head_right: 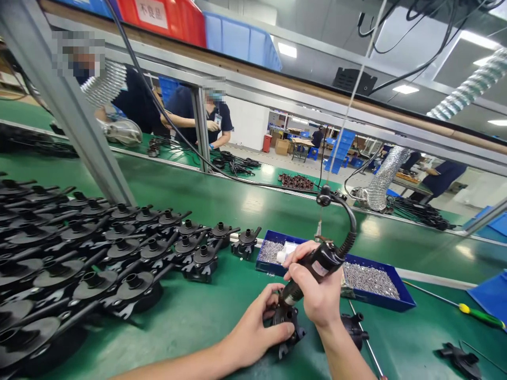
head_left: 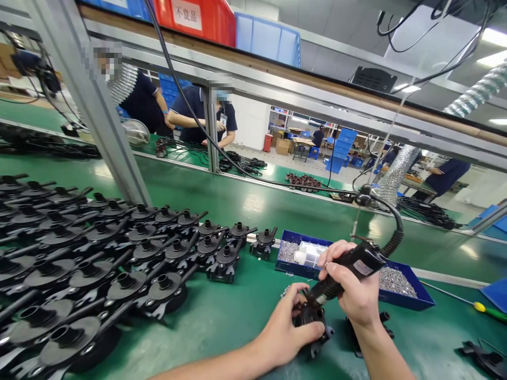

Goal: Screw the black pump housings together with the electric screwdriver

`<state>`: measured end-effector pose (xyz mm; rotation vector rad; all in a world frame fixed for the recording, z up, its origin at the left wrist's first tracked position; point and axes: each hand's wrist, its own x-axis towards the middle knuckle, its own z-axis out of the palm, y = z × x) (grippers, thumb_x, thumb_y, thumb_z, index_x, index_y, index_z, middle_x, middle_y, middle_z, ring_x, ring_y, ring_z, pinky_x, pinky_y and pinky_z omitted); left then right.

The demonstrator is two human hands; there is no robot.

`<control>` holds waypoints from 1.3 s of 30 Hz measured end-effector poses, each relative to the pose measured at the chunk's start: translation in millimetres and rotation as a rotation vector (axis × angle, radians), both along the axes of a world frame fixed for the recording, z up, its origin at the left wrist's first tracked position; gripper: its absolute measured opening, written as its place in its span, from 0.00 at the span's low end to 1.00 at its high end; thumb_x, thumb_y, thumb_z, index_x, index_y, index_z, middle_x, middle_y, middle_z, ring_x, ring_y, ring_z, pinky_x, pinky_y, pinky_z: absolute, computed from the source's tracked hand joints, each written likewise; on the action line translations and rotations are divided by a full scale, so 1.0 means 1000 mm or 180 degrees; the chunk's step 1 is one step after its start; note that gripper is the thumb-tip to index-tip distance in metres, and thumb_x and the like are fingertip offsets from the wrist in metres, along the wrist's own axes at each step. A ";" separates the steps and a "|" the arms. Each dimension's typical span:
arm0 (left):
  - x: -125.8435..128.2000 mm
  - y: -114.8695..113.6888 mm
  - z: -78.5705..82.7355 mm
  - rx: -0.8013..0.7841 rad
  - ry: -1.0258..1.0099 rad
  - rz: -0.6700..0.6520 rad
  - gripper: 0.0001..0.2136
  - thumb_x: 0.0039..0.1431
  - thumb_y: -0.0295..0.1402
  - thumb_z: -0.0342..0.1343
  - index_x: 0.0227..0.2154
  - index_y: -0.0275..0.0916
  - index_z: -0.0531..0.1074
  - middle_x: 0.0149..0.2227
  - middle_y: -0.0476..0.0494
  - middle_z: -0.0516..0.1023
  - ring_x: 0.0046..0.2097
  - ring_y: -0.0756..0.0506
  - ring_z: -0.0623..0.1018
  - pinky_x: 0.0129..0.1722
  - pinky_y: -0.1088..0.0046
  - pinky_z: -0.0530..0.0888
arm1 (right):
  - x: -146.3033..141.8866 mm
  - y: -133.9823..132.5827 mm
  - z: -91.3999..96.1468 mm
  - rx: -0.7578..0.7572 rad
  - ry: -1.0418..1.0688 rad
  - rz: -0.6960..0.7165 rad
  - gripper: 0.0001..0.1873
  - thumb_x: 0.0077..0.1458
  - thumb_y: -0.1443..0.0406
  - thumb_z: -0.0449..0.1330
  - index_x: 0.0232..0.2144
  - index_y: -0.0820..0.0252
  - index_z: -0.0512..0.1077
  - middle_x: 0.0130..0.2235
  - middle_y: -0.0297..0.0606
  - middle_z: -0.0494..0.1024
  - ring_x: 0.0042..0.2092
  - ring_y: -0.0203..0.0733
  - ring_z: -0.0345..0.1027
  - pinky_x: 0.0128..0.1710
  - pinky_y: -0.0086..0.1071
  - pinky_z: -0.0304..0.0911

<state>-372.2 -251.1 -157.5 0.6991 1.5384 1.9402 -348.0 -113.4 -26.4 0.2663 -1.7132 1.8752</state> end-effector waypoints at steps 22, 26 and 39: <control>0.005 -0.002 0.002 0.0075 -0.0070 -0.0014 0.26 0.53 0.33 0.73 0.51 0.41 0.66 0.50 0.41 0.81 0.51 0.37 0.80 0.50 0.61 0.73 | -0.004 -0.025 -0.005 0.0105 -0.0198 -0.0167 0.05 0.57 0.68 0.65 0.33 0.56 0.71 0.30 0.30 0.70 0.25 0.36 0.64 0.25 0.34 0.60; 0.005 -0.002 0.003 -0.0013 -0.0017 -0.0028 0.26 0.54 0.32 0.71 0.52 0.41 0.66 0.48 0.42 0.81 0.50 0.38 0.79 0.50 0.62 0.72 | -0.002 -0.022 -0.004 0.0200 -0.0301 -0.0329 0.05 0.57 0.69 0.65 0.32 0.56 0.71 0.28 0.30 0.72 0.25 0.37 0.65 0.26 0.33 0.62; 0.008 -0.006 0.008 -0.0200 -0.0013 0.0086 0.27 0.54 0.32 0.69 0.54 0.43 0.63 0.40 0.52 0.74 0.43 0.45 0.76 0.53 0.62 0.76 | 0.021 0.020 0.006 0.0064 0.0143 -0.0047 0.06 0.60 0.69 0.68 0.37 0.55 0.74 0.33 0.32 0.76 0.29 0.38 0.72 0.28 0.32 0.65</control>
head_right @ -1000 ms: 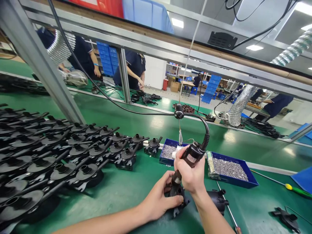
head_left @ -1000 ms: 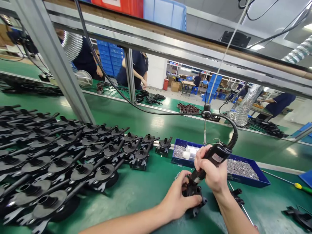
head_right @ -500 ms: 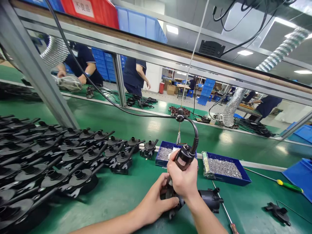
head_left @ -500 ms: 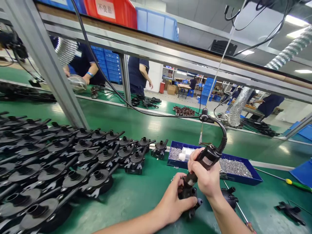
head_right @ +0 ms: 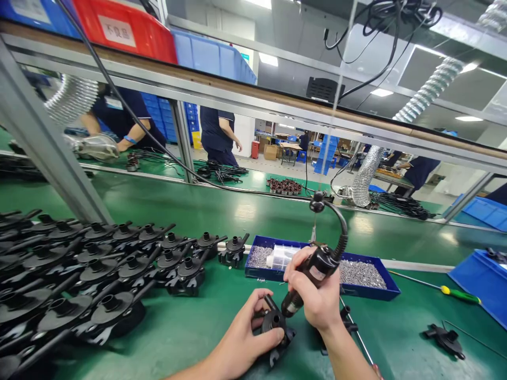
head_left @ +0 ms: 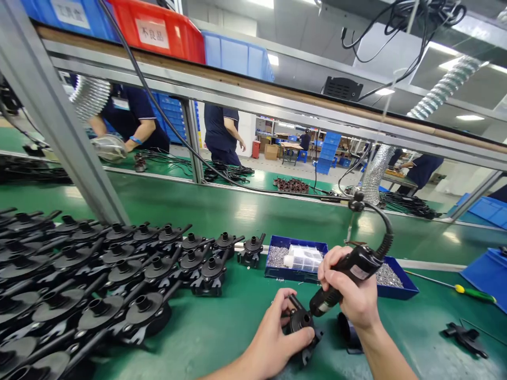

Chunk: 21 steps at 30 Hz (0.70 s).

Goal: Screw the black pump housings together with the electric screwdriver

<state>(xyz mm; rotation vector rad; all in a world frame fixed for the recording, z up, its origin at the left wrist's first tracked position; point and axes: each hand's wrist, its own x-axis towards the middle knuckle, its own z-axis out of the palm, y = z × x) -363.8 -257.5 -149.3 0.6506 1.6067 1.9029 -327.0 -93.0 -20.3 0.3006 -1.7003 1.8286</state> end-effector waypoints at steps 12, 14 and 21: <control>0.002 -0.001 0.002 0.0077 -0.0139 -0.0084 0.23 0.55 0.33 0.70 0.48 0.44 0.63 0.38 0.54 0.69 0.40 0.47 0.74 0.47 0.67 0.75 | -0.009 -0.021 -0.012 0.0083 -0.0649 -0.0431 0.05 0.49 0.68 0.66 0.29 0.57 0.72 0.24 0.28 0.71 0.23 0.36 0.61 0.24 0.32 0.57; 0.003 -0.002 0.002 0.0047 -0.0146 -0.0047 0.24 0.55 0.34 0.70 0.49 0.44 0.63 0.38 0.55 0.67 0.40 0.48 0.74 0.45 0.68 0.74 | -0.009 -0.022 -0.010 0.0056 -0.0705 -0.0571 0.04 0.49 0.67 0.65 0.28 0.57 0.72 0.23 0.29 0.71 0.23 0.37 0.62 0.24 0.32 0.58; 0.011 -0.001 0.000 -0.0227 0.0202 0.0039 0.24 0.59 0.38 0.68 0.51 0.45 0.60 0.40 0.52 0.70 0.42 0.46 0.74 0.50 0.64 0.73 | -0.010 -0.024 -0.007 -0.0025 -0.0688 -0.0709 0.03 0.49 0.67 0.65 0.27 0.57 0.73 0.19 0.29 0.71 0.21 0.36 0.62 0.23 0.31 0.59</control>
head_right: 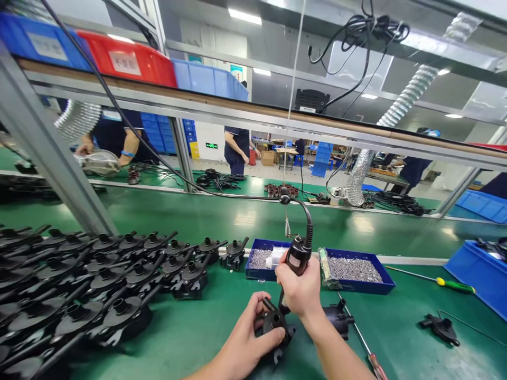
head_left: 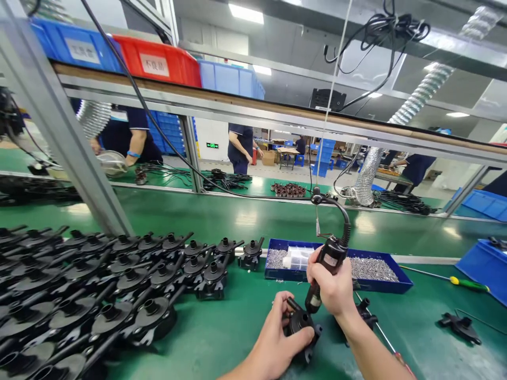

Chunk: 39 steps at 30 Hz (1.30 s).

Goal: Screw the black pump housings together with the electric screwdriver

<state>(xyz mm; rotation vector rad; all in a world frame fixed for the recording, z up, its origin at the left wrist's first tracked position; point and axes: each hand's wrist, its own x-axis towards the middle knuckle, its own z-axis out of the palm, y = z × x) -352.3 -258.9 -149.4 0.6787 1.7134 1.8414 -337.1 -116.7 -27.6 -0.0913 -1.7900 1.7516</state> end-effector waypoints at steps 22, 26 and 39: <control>-0.012 -0.007 -0.008 0.0325 -0.0873 -0.0359 0.50 0.54 0.53 0.74 0.65 0.44 0.43 0.35 0.54 0.75 0.34 0.48 0.73 0.38 0.70 0.70 | 0.024 0.044 0.032 -0.0446 0.0922 -0.0162 0.05 0.56 0.70 0.69 0.33 0.56 0.77 0.29 0.32 0.79 0.29 0.41 0.73 0.28 0.34 0.68; -0.012 -0.011 -0.020 -0.0134 0.0171 0.0243 0.48 0.53 0.40 0.73 0.67 0.48 0.44 0.45 0.46 0.78 0.44 0.42 0.79 0.47 0.64 0.74 | 0.025 0.044 0.030 -0.0410 0.0888 -0.0165 0.05 0.56 0.69 0.69 0.34 0.56 0.77 0.29 0.32 0.79 0.29 0.41 0.74 0.28 0.34 0.70; -0.021 -0.034 -0.035 -0.0278 0.4120 0.0966 0.27 0.59 0.14 0.55 0.52 0.55 0.70 0.53 0.43 0.81 0.54 0.38 0.79 0.58 0.50 0.65 | 0.026 0.042 0.030 -0.0343 0.0961 -0.0187 0.05 0.57 0.69 0.70 0.34 0.56 0.77 0.30 0.33 0.79 0.28 0.41 0.73 0.28 0.35 0.69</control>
